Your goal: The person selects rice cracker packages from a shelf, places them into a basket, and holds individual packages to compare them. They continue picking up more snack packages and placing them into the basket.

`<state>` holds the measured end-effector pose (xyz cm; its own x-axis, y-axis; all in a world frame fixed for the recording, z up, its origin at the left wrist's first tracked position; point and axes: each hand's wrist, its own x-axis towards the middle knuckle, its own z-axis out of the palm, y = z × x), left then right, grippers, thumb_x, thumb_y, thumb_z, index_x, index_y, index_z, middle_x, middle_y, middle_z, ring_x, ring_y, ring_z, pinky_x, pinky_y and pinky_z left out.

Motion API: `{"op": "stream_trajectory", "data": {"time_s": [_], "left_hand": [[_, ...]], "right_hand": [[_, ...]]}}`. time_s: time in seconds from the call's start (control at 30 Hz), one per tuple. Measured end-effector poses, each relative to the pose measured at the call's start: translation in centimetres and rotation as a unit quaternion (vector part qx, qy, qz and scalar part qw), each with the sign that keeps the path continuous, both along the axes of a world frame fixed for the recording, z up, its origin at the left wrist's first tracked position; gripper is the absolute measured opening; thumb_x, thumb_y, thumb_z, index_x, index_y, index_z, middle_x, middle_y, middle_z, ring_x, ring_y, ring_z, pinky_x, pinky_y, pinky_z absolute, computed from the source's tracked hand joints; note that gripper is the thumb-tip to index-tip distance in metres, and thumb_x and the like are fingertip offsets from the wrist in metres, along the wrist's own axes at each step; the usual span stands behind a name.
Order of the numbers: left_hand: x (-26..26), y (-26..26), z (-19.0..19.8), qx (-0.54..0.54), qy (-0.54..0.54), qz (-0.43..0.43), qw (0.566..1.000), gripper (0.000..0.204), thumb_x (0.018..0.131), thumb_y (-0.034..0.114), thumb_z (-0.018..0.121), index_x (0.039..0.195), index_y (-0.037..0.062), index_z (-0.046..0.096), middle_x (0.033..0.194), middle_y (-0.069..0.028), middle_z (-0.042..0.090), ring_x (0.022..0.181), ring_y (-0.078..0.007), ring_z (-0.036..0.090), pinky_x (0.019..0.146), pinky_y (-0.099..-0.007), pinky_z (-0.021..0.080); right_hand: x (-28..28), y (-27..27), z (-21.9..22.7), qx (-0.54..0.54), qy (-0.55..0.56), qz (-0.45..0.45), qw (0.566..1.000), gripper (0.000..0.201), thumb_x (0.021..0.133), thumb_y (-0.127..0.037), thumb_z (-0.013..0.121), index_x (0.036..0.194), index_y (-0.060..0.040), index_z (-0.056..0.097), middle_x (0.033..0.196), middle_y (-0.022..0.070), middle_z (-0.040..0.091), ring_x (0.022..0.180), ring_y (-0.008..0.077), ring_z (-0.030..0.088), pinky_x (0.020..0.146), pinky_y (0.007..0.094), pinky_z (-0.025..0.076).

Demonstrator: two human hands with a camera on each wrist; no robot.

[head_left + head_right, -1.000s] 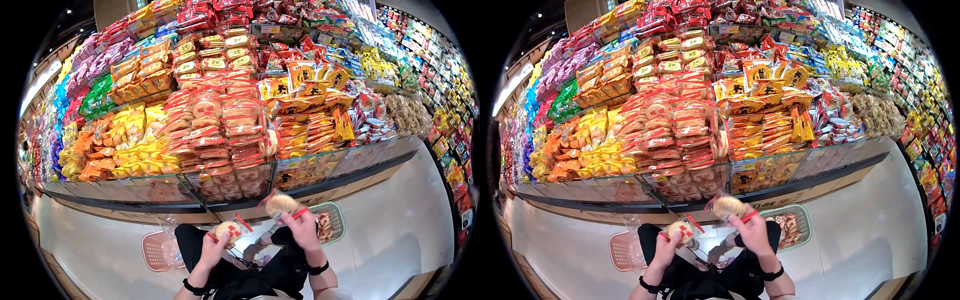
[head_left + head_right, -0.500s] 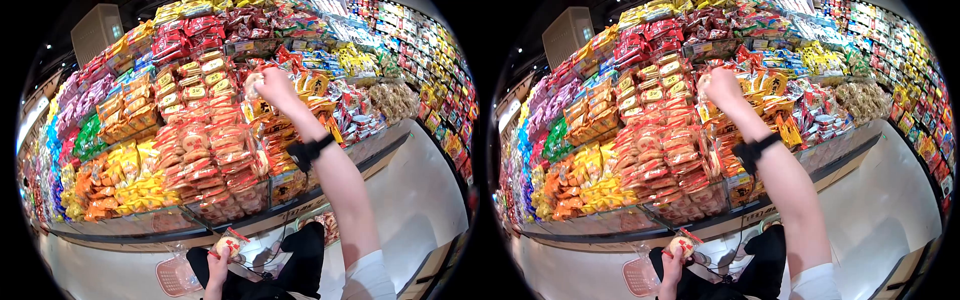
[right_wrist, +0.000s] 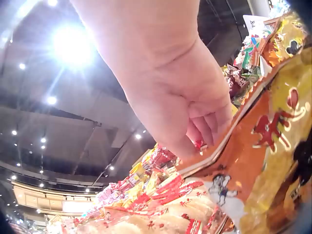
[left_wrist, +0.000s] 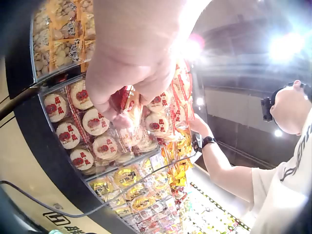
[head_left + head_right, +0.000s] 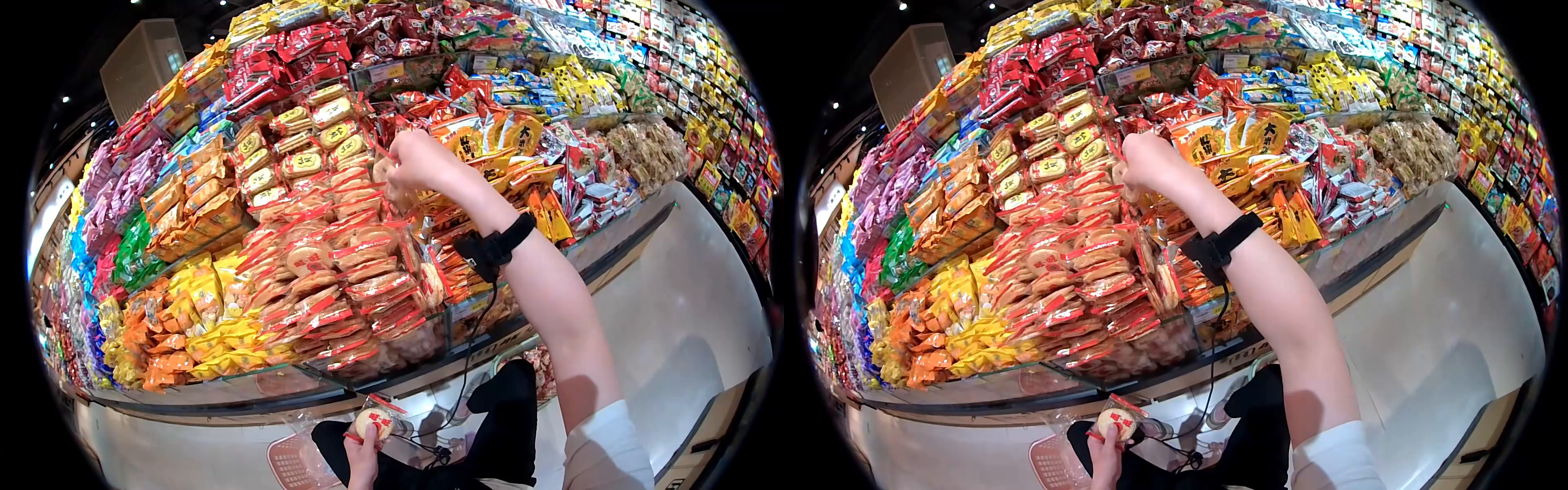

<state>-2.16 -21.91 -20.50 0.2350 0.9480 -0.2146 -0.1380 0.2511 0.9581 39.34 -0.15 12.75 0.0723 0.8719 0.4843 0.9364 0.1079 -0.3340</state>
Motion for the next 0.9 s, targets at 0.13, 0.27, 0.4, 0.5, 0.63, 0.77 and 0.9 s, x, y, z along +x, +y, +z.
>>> {"op": "stream_trajectory", "data": {"time_s": [0.13,0.27,0.4,0.5,0.63,0.77,0.9], "left_hand": [[0.3,0.2,-0.2,0.001,-0.014,-0.007,1.000,0.027,0.107,0.021,0.063,0.122,-0.0013,0.062,0.103,-0.0086,0.073,0.080,-0.0132,0.070,0.064,-0.0290,0.061],[0.8,0.2,-0.1,0.003,-0.024,-0.008,1.000,0.026,0.107,0.021,0.062,0.121,-0.0008,0.062,0.103,-0.0089,0.073,0.080,-0.0137,0.070,0.065,-0.0293,0.061],[1.0,0.2,-0.1,0.004,-0.022,-0.016,1.000,0.026,0.107,0.021,0.062,0.122,-0.0005,0.062,0.105,-0.0092,0.072,0.081,-0.0146,0.070,0.065,-0.0301,0.061],[1.5,0.3,-0.1,-0.012,-0.009,-0.023,1.000,0.026,0.107,0.021,0.062,0.122,-0.0005,0.062,0.107,-0.0094,0.072,0.082,-0.0151,0.071,0.066,-0.0306,0.062],[3.4,-0.2,0.9,-0.014,-0.013,-0.011,1.000,0.024,0.106,0.021,0.064,0.117,-0.0006,0.065,0.091,-0.0045,0.073,0.064,-0.0073,0.063,0.056,-0.0205,0.047],[3.9,-0.2,1.1,-0.005,-0.018,-0.011,1.000,0.023,0.106,0.021,0.064,0.114,0.0001,0.066,0.090,-0.0044,0.073,0.064,-0.0071,0.063,0.056,-0.0199,0.046],[2.7,0.0,0.4,-0.010,-0.016,-0.023,1.000,0.024,0.106,0.020,0.063,0.119,0.0002,0.064,0.098,-0.0062,0.072,0.070,-0.0095,0.065,0.061,-0.0250,0.054]], "right_hand": [[0.1,3.1,-2.3,0.036,-0.035,-0.007,0.999,0.013,0.074,-0.011,0.074,0.079,0.0007,0.076,0.081,0.0281,0.072,0.081,0.0415,0.074,0.075,0.0451,0.061],[-1.4,2.2,-1.3,0.007,0.003,-0.025,1.000,0.015,0.075,-0.005,0.071,0.082,0.0080,0.072,0.087,0.0333,0.071,0.091,0.0466,0.073,0.082,0.0505,0.059],[-2.3,2.5,-0.8,-0.025,0.015,-0.053,0.998,0.021,0.077,-0.008,0.074,0.092,0.0071,0.074,0.097,0.0312,0.073,0.095,0.0444,0.074,0.084,0.0478,0.060],[-1.9,2.9,-0.2,-0.115,0.004,-0.076,0.990,0.025,0.080,-0.014,0.079,0.093,0.0065,0.075,0.101,0.0286,0.075,0.097,0.0411,0.075,0.084,0.0461,0.061],[-1.3,2.9,0.5,-0.167,0.106,-0.073,0.977,0.030,0.080,-0.018,0.083,0.092,0.0079,0.075,0.097,0.0235,0.077,0.091,0.0343,0.078,0.081,0.0426,0.062],[-0.9,2.7,0.5,-0.182,0.110,-0.077,0.974,0.029,0.080,-0.013,0.082,0.093,0.0106,0.072,0.084,0.0193,0.078,0.080,0.0258,0.080,0.076,0.0361,0.064],[-0.9,1.7,0.8,-0.205,0.230,-0.092,0.947,0.012,0.079,-0.011,0.082,0.087,-0.0011,0.079,0.095,0.0178,0.079,0.078,0.0245,0.080,0.072,0.0361,0.064]]}}
